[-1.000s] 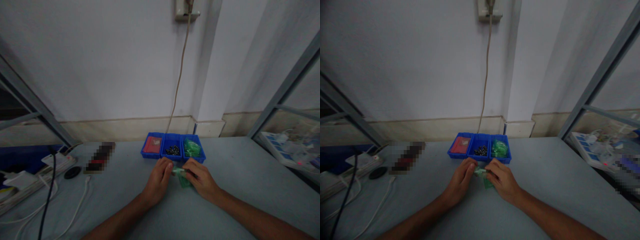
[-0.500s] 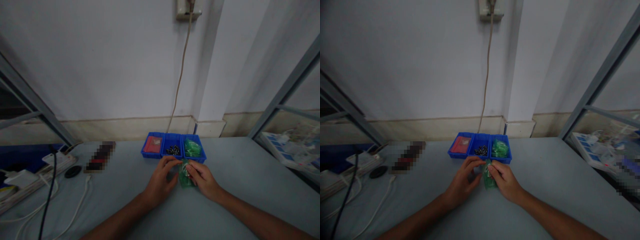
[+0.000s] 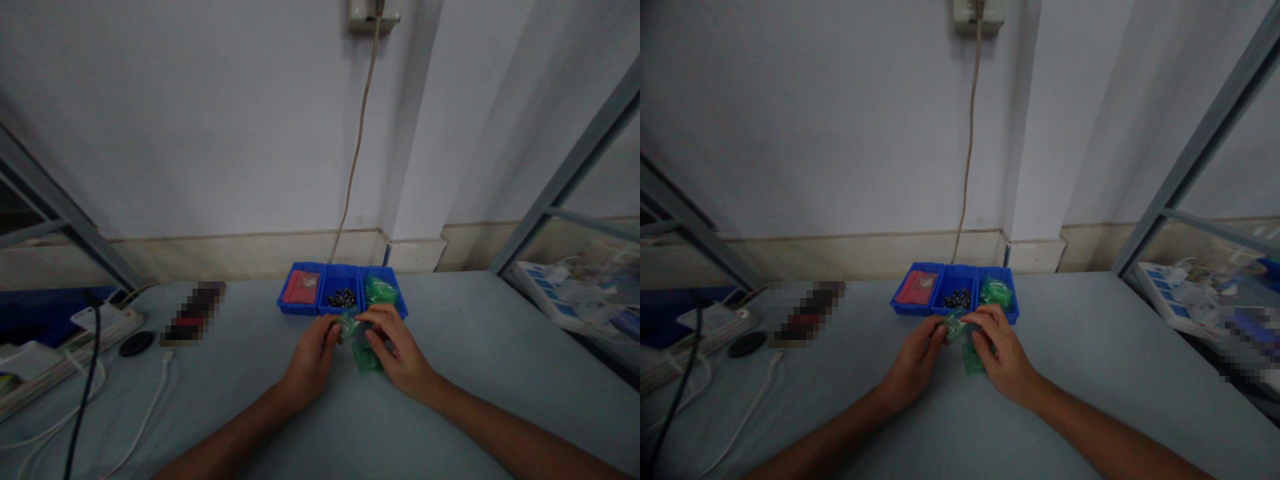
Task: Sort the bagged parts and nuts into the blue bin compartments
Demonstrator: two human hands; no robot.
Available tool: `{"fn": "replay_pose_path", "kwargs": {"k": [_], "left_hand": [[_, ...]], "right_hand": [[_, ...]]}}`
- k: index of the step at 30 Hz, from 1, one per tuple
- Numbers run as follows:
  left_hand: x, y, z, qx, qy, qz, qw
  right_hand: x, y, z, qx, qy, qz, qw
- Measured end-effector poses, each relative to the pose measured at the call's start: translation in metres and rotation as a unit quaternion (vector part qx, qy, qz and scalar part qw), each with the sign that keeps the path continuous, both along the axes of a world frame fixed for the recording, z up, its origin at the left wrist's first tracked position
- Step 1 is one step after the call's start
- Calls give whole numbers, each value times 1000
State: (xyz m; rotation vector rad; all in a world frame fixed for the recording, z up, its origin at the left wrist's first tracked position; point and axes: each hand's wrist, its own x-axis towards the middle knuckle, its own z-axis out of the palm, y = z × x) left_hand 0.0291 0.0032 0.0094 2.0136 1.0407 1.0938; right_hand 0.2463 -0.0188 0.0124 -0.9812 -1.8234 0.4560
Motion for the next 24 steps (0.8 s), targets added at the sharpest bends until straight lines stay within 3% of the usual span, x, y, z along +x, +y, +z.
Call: {"fn": "replay_pose_path", "kwargs": {"k": [9, 18, 24], "left_hand": [[0, -1, -4, -31, -7, -9, 999], [2, -4, 1, 27, -4, -42, 999], [2, -2, -4, 53, -10, -60, 997]], "right_hand": [[2, 6, -9, 1, -25, 17, 1000], [1, 6, -5, -20, 2, -10, 1000], [-1, 7, -6, -34, 5, -10, 999]]}}
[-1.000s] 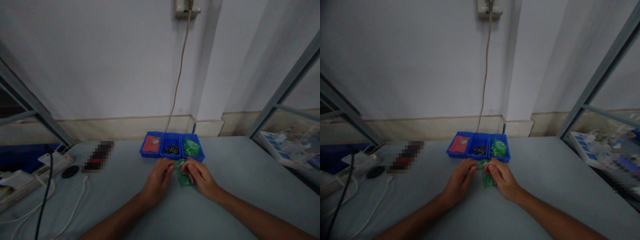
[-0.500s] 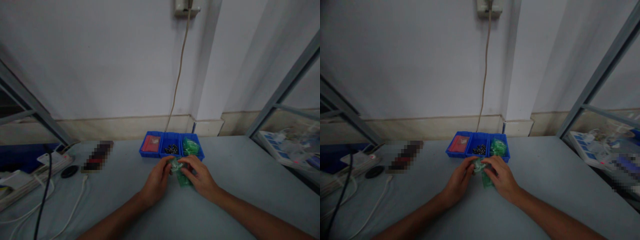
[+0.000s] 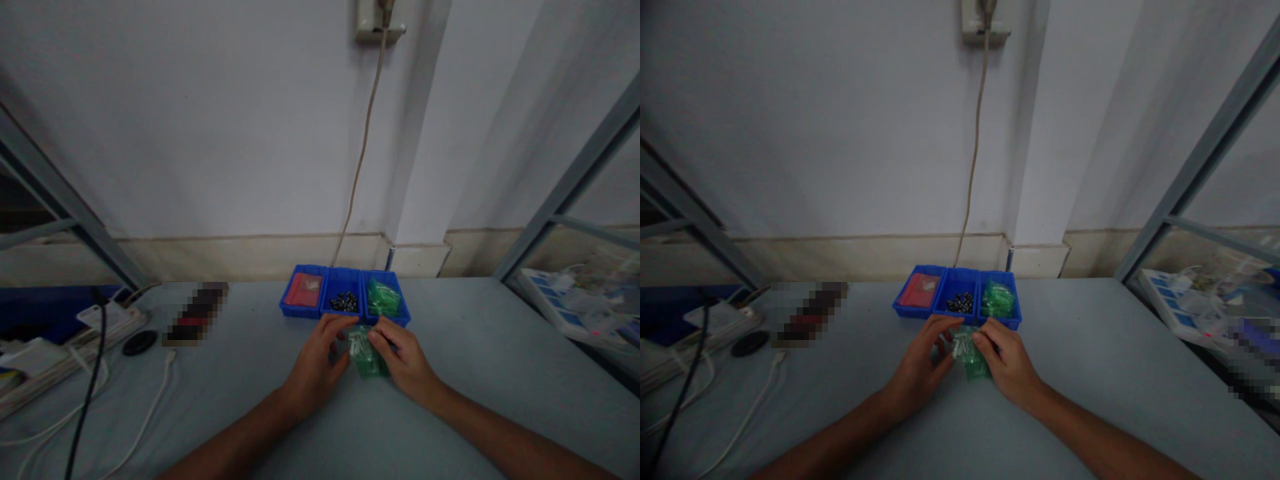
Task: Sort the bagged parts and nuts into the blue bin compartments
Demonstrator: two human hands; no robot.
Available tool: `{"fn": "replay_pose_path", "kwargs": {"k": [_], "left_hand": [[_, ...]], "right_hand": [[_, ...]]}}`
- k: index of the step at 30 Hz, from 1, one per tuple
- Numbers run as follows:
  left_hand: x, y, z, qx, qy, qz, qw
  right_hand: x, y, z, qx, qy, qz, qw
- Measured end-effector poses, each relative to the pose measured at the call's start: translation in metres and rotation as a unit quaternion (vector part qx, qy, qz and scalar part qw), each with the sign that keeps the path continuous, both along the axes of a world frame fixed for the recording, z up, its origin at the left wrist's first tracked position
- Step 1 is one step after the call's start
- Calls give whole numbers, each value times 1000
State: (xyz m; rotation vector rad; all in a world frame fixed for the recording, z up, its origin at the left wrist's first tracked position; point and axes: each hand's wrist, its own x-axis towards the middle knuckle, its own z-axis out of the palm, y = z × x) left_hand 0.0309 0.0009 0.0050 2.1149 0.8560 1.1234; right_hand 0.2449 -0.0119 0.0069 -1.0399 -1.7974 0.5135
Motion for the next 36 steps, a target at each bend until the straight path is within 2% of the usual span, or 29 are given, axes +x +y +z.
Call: {"fn": "replay_pose_path", "kwargs": {"k": [8, 14, 19, 25, 27, 30, 32, 36], "left_hand": [[-2, -1, 4, 17, 17, 10, 1000], [0, -3, 9, -15, 13, 64, 998], [1, -2, 9, -32, -1, 44, 999], [-1, -3, 16, -30, 15, 2, 999], [-1, -4, 17, -25, 9, 0, 1000], [0, -3, 13, -23, -7, 33, 999], [0, -2, 7, -14, -12, 37, 999], [-1, -1, -2, 44, 5, 2, 999]], "right_hand": [[1, -3, -1, -6, 3, 33, 999], [1, -4, -3, -5, 17, -3, 1000], [2, -5, -9, 37, -7, 24, 999], [2, -5, -1, 69, -30, 36, 996], [1, -5, 1, 61, -29, 19, 998], [1, -6, 1, 23, -20, -11, 999], [1, -7, -1, 2, -22, 3, 1000], [0, -6, -6, -26, -31, 37, 999]]}}
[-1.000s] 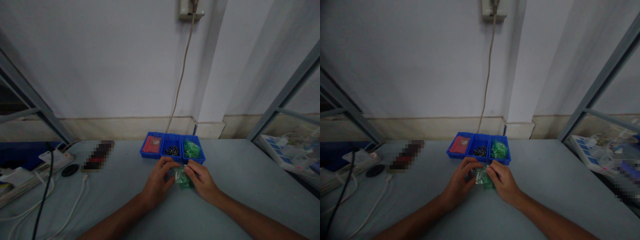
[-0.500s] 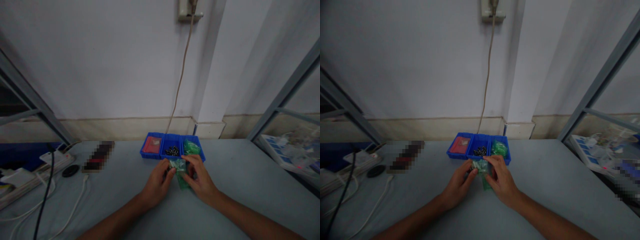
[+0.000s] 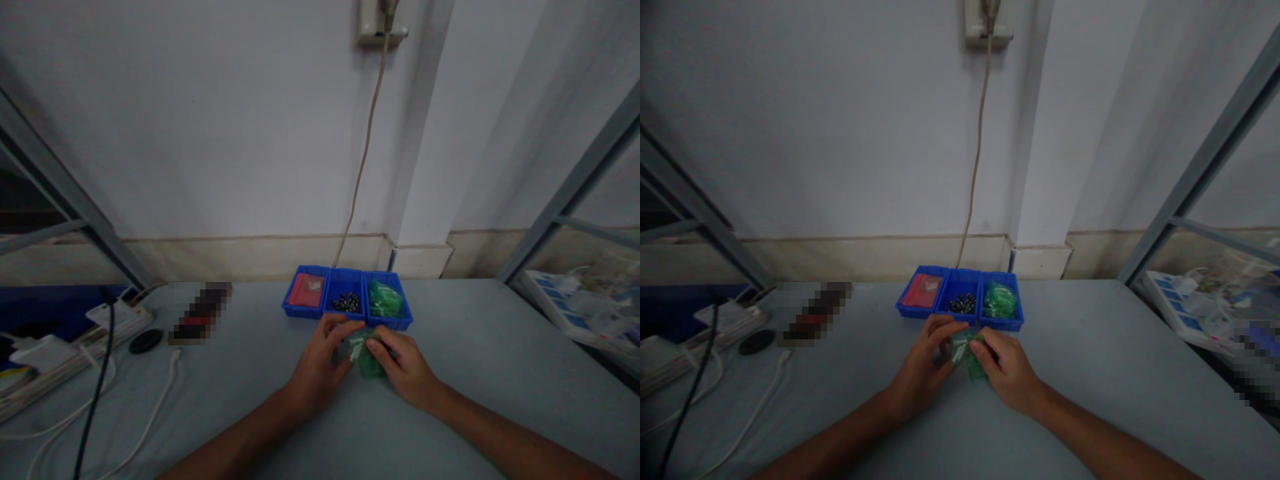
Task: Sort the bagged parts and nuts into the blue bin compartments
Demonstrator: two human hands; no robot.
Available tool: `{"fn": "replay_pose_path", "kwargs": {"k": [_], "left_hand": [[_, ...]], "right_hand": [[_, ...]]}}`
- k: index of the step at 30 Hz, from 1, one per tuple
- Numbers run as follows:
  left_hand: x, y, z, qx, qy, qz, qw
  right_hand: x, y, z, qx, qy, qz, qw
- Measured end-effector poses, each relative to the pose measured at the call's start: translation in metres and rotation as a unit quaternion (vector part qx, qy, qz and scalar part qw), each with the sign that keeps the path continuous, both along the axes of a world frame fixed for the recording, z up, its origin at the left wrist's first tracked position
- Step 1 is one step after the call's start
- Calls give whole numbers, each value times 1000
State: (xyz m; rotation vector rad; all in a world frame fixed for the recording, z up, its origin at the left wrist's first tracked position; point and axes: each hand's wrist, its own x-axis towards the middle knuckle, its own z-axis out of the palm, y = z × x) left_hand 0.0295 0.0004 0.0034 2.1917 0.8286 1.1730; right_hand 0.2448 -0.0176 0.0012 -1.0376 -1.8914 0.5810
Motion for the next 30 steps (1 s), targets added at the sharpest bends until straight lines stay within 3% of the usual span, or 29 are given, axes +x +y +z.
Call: {"fn": "replay_pose_path", "kwargs": {"k": [8, 14, 22, 26, 30], "left_hand": [[-1, -2, 4, 21, 2, 14, 1000], [-1, -1, 8, -102, -15, 85, 991], [1, -3, 1, -162, -77, 17, 984], [2, -2, -1, -206, -71, 17, 976], [2, 1, 0, -208, -49, 54, 975]], "right_hand": [[2, 0, 3, 1, 4, -3, 1000], [1, -2, 0, 46, 17, -22, 999], [4, 2, 0, 171, -38, -13, 984], [2, 0, 5, 166, -66, 17, 984], [-1, -3, 5, 101, -48, -15, 994]]}}
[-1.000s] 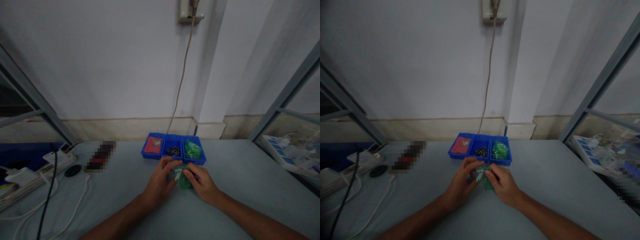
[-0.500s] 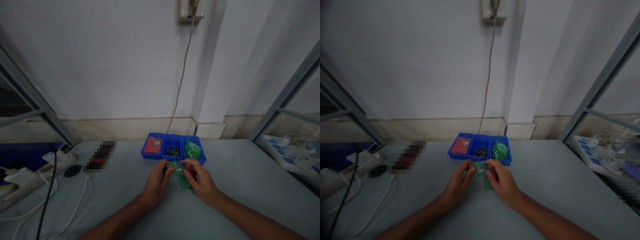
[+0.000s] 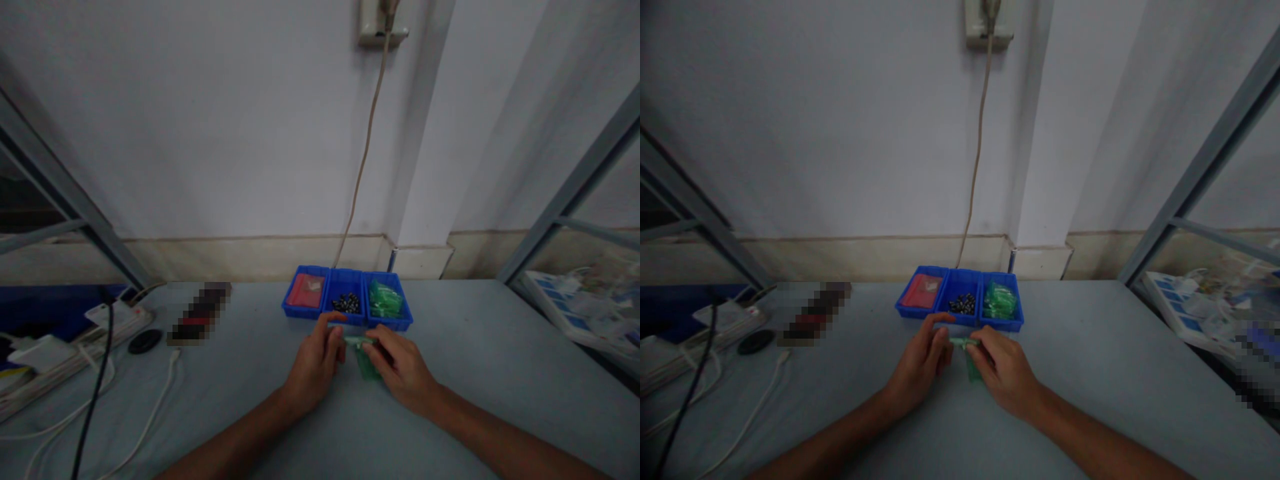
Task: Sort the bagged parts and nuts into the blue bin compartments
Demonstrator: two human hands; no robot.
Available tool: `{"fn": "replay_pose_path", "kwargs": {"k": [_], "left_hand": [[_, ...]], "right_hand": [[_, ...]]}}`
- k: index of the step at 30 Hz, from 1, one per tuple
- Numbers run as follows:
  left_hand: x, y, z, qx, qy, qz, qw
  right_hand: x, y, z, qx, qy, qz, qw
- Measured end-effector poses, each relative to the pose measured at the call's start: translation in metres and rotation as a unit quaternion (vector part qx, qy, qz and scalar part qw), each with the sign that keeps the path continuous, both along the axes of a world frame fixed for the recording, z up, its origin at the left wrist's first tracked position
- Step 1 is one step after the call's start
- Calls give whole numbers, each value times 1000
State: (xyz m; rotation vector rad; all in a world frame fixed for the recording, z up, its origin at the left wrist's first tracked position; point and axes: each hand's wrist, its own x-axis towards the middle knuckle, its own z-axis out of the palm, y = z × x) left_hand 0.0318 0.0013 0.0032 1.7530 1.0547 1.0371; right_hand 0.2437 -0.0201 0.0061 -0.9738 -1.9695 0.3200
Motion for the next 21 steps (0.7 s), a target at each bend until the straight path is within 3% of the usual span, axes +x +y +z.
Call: {"fn": "replay_pose_path", "kwargs": {"k": [4, 11, 17, 21], "left_hand": [[1, 2, -2, 94, 16, 23, 995], [-3, -1, -3, 200, 59, -31, 978], [-2, -2, 12, 161, 46, -17, 986], [0, 2, 11, 116, 32, 8, 993]], "right_hand": [[1, 0, -2, -79, 39, -22, 996], [3, 3, -4, -124, 68, 14, 990], [2, 2, -2, -120, 73, 7, 990], [1, 3, -3, -70, 63, -13, 995]]}}
